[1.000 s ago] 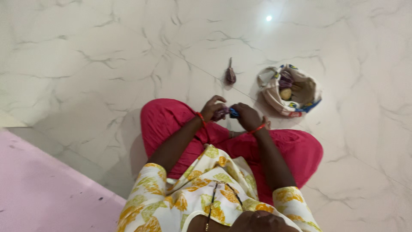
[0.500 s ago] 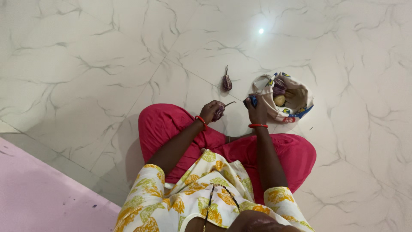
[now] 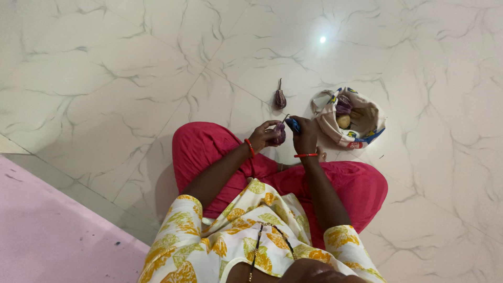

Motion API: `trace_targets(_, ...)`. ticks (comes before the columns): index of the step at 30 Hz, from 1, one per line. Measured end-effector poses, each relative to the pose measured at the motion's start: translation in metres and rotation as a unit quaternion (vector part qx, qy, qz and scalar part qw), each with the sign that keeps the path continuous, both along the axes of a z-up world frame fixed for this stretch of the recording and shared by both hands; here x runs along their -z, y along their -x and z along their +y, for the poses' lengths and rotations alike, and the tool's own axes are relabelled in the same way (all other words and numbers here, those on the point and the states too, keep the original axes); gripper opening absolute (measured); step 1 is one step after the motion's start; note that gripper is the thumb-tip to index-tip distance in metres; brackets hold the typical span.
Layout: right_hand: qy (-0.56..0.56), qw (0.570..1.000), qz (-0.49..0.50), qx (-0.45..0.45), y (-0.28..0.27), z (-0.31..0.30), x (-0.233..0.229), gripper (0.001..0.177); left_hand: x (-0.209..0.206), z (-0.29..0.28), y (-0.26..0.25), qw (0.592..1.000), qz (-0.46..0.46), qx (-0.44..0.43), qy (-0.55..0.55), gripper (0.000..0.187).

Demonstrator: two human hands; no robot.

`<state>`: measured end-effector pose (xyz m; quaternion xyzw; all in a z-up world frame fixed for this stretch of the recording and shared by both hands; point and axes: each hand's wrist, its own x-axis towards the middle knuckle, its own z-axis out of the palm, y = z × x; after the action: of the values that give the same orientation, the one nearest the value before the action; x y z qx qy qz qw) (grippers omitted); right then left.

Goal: The person sits on the floor and peels small eggplants and a potato using a peeler. They remove the skin in strips and place the peeled vegetables on the floor next to a bag of produce.

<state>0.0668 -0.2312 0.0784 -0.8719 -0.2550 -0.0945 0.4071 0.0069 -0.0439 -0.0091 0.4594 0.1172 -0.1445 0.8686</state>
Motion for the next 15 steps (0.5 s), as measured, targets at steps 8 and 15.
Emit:
trace_targets(8,-0.072,0.979,0.182,-0.061,0.016,0.009,0.003,0.063,-0.004,-0.001,0.001,0.999,-0.013,-0.029,-0.015,0.057)
trace_targets(15,-0.197,0.939,0.262,-0.105,0.007,0.007,0.015,0.048,-0.032,-0.004,-0.001,0.999,-0.018,-0.051,0.003,0.054)
